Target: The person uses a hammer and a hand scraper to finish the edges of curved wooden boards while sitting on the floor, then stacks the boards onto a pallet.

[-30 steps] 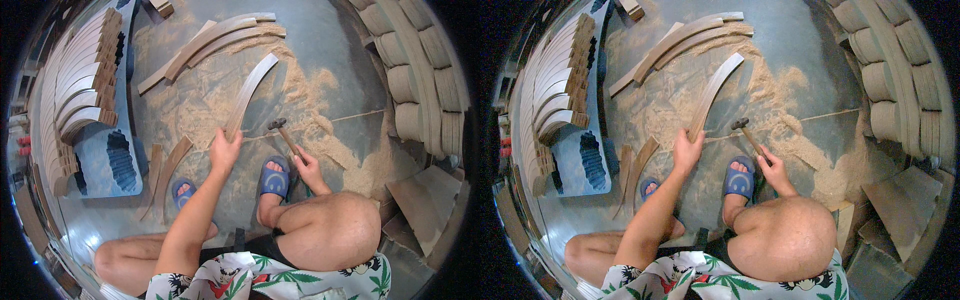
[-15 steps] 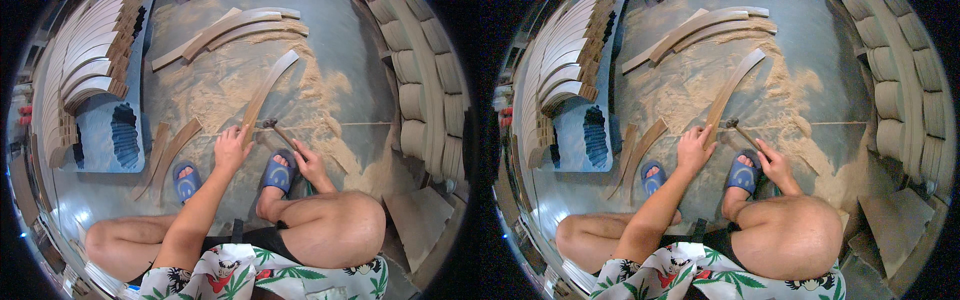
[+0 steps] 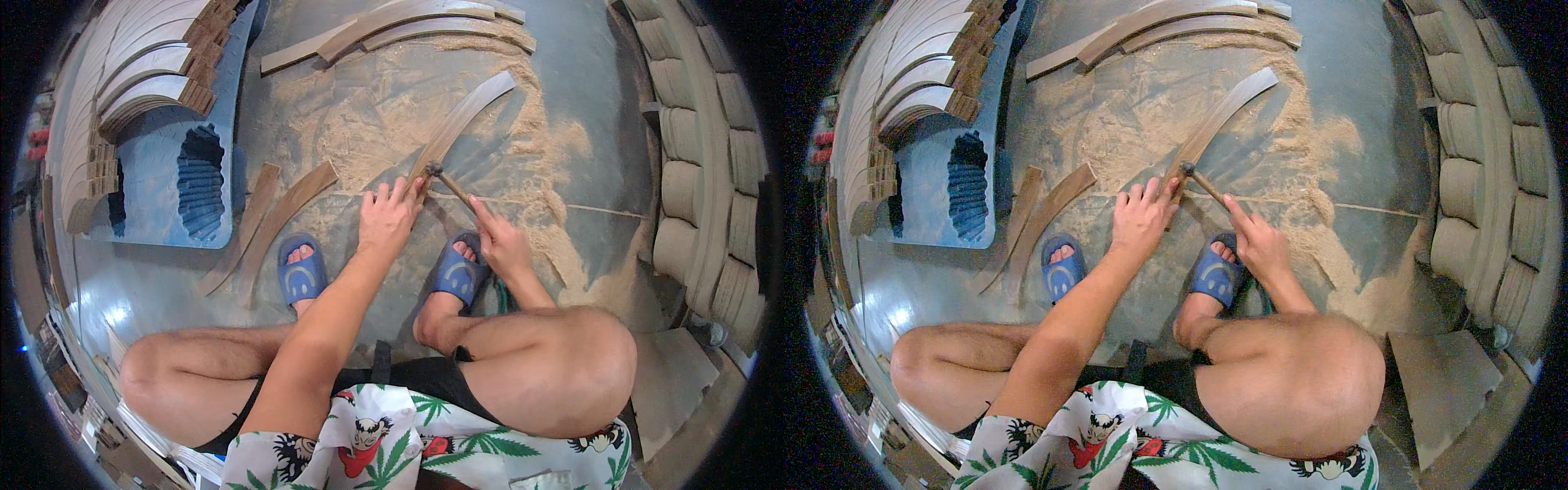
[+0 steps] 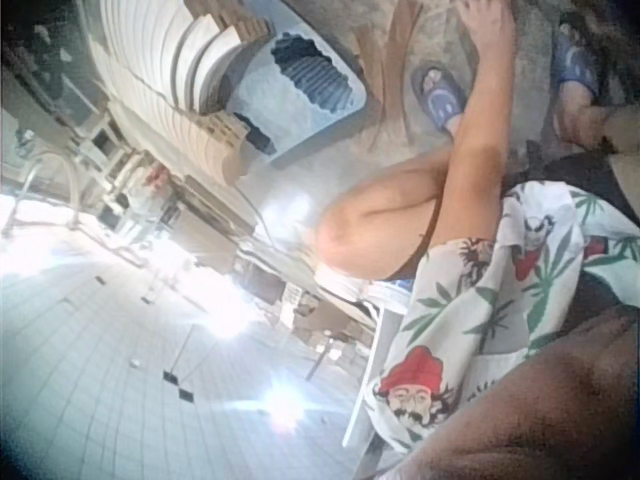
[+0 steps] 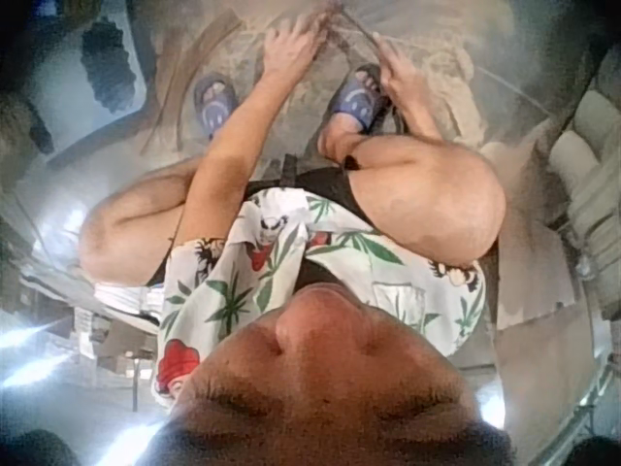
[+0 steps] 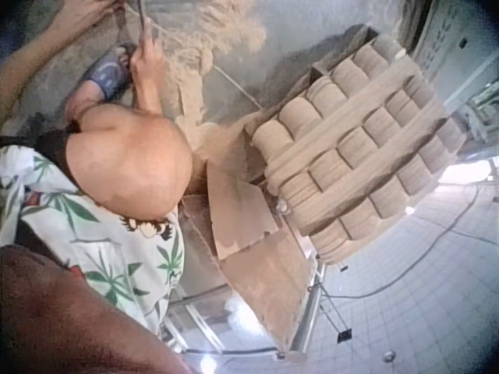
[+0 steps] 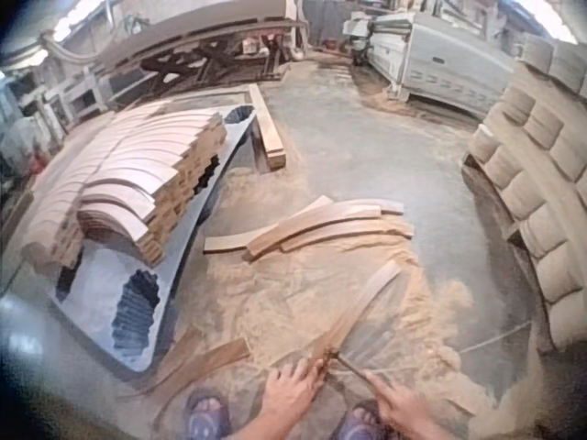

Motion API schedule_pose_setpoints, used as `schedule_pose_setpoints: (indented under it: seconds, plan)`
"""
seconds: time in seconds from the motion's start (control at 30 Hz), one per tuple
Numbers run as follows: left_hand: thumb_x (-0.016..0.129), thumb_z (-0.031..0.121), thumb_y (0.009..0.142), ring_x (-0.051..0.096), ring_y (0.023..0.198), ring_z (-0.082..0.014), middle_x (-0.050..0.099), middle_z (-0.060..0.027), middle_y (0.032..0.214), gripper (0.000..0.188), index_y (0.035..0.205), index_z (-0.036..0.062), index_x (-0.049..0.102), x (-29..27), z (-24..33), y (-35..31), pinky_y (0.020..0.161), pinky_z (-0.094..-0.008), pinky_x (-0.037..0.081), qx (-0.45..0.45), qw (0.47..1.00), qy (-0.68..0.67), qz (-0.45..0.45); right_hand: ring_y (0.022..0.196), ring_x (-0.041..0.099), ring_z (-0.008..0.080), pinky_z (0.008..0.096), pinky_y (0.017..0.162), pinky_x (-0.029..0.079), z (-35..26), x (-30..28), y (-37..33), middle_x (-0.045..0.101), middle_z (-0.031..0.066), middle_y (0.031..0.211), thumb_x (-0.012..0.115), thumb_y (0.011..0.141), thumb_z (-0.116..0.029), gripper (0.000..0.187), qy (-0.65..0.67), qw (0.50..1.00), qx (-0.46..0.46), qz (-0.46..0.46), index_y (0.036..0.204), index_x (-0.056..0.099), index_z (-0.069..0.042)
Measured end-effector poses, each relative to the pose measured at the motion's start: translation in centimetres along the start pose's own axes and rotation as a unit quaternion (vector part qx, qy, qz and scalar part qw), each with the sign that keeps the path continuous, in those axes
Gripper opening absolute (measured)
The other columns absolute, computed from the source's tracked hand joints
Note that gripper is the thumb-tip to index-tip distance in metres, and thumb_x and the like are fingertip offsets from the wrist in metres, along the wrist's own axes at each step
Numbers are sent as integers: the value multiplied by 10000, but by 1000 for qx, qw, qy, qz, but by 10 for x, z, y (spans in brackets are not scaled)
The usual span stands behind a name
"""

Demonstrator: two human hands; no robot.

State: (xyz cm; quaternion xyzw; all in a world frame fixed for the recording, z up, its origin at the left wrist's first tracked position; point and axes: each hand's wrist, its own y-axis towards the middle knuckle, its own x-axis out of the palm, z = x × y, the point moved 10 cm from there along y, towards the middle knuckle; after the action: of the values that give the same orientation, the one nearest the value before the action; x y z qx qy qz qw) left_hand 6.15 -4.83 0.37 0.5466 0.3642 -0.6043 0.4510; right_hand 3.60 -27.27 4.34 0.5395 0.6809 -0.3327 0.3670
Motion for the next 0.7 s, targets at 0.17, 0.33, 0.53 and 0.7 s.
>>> schedule_pose_setpoints:
  seconds: [0.17, 0.33, 0.53, 0.7]
  plan:
    - [761, 452, 1024, 610, 1124, -245, 656, -15, 1316, 624, 1611, 262, 668, 0, -3, -2, 912, -425, 463, -3, 1000, -4, -6, 725, 721, 391, 516, 618, 579, 12, 3, -1, 703, 128, 897, 706, 1100, -213, 595, -7, 1000, -25, 10, 1662, 611, -386]
    - [750, 460, 1038, 611, 1123, -251, 655, -25, 1281, 600, 1601, 265, 679, 1, -2, 1, 906, -431, 463, -5, 1000, -4, -18, 726, 722, 398, 528, 619, 580, 3, -4, -5, 704, 130, 896, 703, 1101, -230, 584, 14, 999, -24, 38, 1659, 615, -381]
    - [749, 464, 1042, 616, 1127, -261, 655, -39, 1284, 607, 1614, 278, 666, 5, -4, -2, 913, -443, 473, 2, 1000, -13, -27, 737, 722, 402, 516, 630, 582, 6, 2, 0, 705, 136, 888, 709, 1091, -189, 594, -1, 1000, 1, 13, 1651, 624, -365]
    - [761, 459, 1029, 603, 1168, -252, 649, -26, 1342, 592, 1579, 251, 695, 2, -3, 5, 953, -440, 474, 0, 1000, -15, -24, 748, 726, 406, 524, 632, 578, -4, -10, -2, 702, 135, 895, 700, 1093, -216, 631, 3, 998, -31, 53, 1686, 579, -397]
